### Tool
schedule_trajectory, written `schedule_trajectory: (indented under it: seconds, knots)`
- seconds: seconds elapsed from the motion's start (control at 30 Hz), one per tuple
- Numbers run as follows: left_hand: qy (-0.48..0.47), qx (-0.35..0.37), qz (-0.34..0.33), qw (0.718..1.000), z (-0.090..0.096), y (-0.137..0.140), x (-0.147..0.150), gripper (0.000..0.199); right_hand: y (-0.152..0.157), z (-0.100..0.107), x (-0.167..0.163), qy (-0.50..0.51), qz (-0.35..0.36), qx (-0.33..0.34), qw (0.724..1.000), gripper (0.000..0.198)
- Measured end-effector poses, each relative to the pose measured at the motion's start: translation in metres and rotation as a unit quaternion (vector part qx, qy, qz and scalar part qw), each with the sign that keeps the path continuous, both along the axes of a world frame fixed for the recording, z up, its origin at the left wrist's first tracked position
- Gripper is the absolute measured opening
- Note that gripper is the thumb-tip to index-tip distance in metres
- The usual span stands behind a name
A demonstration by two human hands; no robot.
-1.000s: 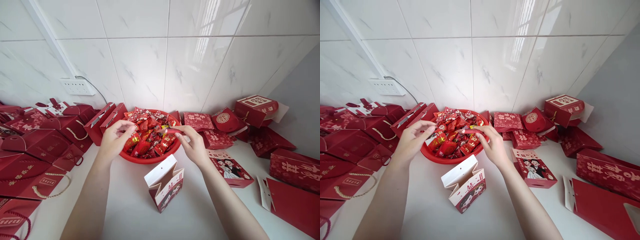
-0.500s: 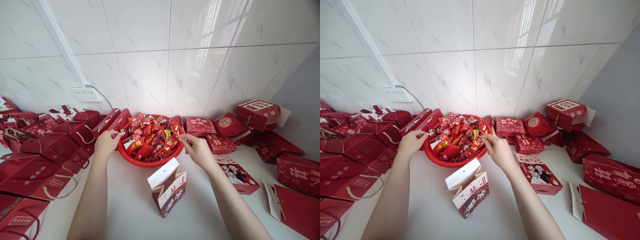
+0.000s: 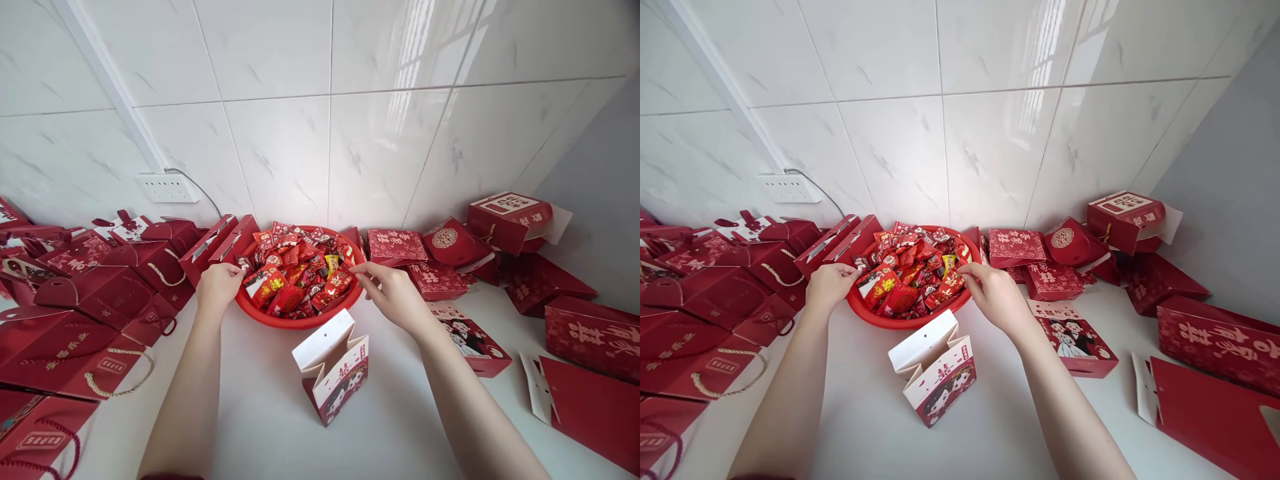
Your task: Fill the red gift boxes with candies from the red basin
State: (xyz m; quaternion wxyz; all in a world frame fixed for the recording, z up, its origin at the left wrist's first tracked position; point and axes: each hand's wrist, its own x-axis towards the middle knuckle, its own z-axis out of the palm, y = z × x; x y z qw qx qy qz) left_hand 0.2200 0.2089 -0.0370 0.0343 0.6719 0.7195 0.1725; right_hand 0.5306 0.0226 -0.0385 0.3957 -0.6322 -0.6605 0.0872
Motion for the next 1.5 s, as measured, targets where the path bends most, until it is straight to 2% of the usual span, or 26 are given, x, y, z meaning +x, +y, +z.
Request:
schedule_trajectory:
  seconds: [0.17,0.33,0.47,0.5,0.57,0.63,0.67,0.73,0.8,0.87,0.97,1.13,1.2,1.27,1.37,1.5]
  knots:
    - [0.023,0.013,0.001,1.000,-0.001,-0.003,0.005,0.039,0.001,-0.001,0.004,0.006,0.011,0.011,1.000,0.022]
    - [0.011,0.026,-0.025,0.999,-0.003,-0.006,0.015,0.028,-0.002,0.001,0.008,0.000,0.019,0.011,1.000,0.022]
    - [-0.006,0.112,-0.044,0.993,0.020,-0.027,0.018,0.021,-0.003,0.004,0.008,0.001,0.024,0.019,1.000,0.022]
    - [-0.028,0.142,-0.068,0.987,0.029,-0.037,0.018,0.019,-0.004,0.005,0.007,0.004,0.025,0.024,0.999,0.022]
    - [-0.138,0.192,-0.172,0.956,0.046,-0.063,0.020,0.015,-0.006,0.007,0.007,0.011,0.028,0.039,0.999,0.021]
    - [-0.242,0.144,-0.304,0.910,0.060,-0.092,0.026,0.014,-0.008,0.010,0.006,0.017,0.031,0.053,0.998,0.020]
    - [-0.262,0.101,-0.365,0.888,0.065,-0.106,0.030,0.015,-0.009,0.012,0.006,0.017,0.032,0.059,0.998,0.020]
    - [-0.242,0.005,-0.459,0.855,0.071,-0.129,0.040,0.017,-0.012,0.014,0.006,0.015,0.032,0.065,0.997,0.019]
    - [-0.186,-0.076,-0.510,0.837,0.073,-0.145,0.051,0.017,-0.014,0.015,0.006,0.011,0.028,0.065,0.997,0.019]
    - [-0.129,-0.120,-0.525,0.833,0.071,-0.154,0.060,0.016,-0.015,0.016,0.007,0.006,0.024,0.064,0.998,0.019]
    - [-0.059,-0.146,-0.520,0.839,0.066,-0.158,0.068,0.012,-0.016,0.016,0.007,0.004,0.023,0.061,0.998,0.020]
    - [-0.043,-0.120,-0.475,0.871,0.058,-0.155,0.069,0.020,-0.011,0.012,0.005,0.004,0.042,0.033,0.999,0.022]
    - [-0.033,-0.133,-0.462,0.876,0.057,-0.152,0.068,0.024,-0.008,0.009,0.004,-0.007,0.051,0.019,0.998,0.023]
    - [-0.029,-0.185,-0.471,0.862,0.056,-0.147,0.068,0.025,-0.004,0.006,0.004,-0.022,0.057,0.007,0.998,0.022]
    - [-0.025,-0.262,-0.503,0.823,0.057,-0.142,0.069,0.025,-0.003,0.004,0.003,-0.035,0.070,-0.004,0.997,0.022]
    - [0.008,-0.280,-0.521,0.806,0.053,-0.140,0.072,0.029,-0.007,0.010,-0.001,-0.006,0.105,0.002,0.994,0.021]
